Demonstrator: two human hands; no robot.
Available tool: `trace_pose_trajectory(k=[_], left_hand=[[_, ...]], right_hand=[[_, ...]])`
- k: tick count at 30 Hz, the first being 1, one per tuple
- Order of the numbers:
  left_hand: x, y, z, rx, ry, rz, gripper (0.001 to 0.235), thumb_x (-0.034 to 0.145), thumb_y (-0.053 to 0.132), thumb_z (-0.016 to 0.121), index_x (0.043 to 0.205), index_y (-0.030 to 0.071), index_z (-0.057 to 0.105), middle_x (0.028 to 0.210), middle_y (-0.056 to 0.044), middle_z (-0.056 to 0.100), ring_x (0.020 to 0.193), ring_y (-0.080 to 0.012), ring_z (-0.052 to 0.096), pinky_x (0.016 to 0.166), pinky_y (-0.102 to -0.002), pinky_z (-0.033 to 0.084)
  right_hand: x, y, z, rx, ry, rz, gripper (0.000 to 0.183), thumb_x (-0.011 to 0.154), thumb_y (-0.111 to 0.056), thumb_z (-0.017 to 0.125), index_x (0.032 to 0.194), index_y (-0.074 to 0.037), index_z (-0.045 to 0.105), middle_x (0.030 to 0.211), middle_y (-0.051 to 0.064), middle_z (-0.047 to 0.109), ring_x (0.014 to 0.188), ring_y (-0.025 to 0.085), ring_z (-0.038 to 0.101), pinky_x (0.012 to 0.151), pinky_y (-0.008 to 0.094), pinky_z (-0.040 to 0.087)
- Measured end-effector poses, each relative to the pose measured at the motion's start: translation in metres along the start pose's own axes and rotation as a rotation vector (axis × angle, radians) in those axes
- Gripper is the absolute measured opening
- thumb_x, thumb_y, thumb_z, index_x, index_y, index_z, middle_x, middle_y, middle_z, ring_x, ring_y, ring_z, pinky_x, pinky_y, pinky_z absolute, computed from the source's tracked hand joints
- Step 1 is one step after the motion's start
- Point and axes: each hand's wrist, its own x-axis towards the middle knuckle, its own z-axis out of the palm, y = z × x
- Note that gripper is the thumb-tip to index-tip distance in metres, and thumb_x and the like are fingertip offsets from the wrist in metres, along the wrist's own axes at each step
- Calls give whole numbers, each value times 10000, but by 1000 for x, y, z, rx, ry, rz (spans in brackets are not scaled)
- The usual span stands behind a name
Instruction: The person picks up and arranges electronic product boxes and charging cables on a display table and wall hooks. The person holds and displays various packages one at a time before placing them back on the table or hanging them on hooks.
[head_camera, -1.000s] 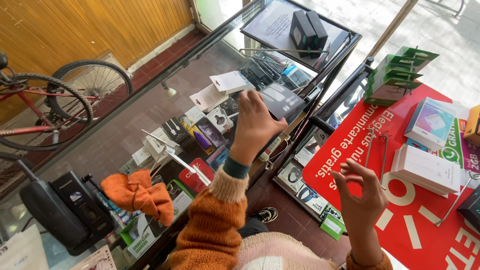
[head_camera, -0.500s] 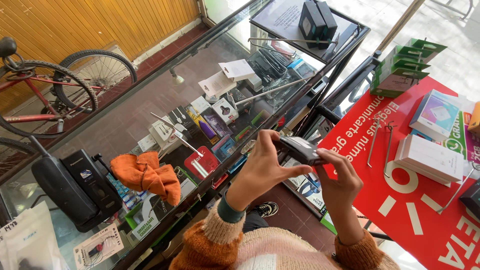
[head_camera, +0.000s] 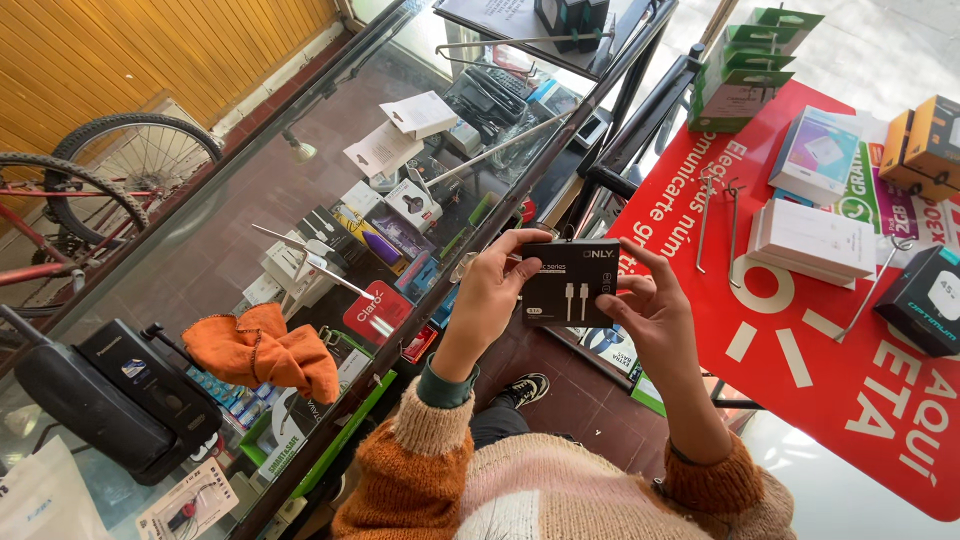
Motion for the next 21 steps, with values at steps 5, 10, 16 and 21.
trace_pose_trajectory(k=[5,10,16,21], left_hand=[[-5,7,5,-6,-68,-21,345,1246,179,744,1553,315,824,1327,-122,903,1129,-331,892,1053,-532,724],[-14,8,7,-49,-119,-12,331,1241,160,762,1554,251,823,1316,-161,886,1120,-350,881,1027,-535,725],[-25,6,8,-22,-100,-17,333,1241,155,764,1552,254,831,1307,-176,870,1126,-336,887,1024,-510,735],[-30,3,2,-8,-85,1,321,1236,179,766,1545,241,828,1330,-198,875,1120,-370,898,1003,-498,735]], right_hand=[[-2,-6,-10,-86,-21,-26,731,1187,-73,756,1875,-149,522,1273,182,815,1015,242,842,815,424,771],[-3,8,-20,-63,-21,32,490,1190,-88,766,1677,-111,725,1215,143,845,941,219,858,753,406,781],[-12,5,-13,-91,-18,43,460,1179,-67,770,1636,-119,741,1186,134,825,920,205,836,719,361,759],[-12,19,-11,-113,-43,28,474,1195,-64,744,1665,-126,725,1198,156,821,936,232,849,739,380,756]])
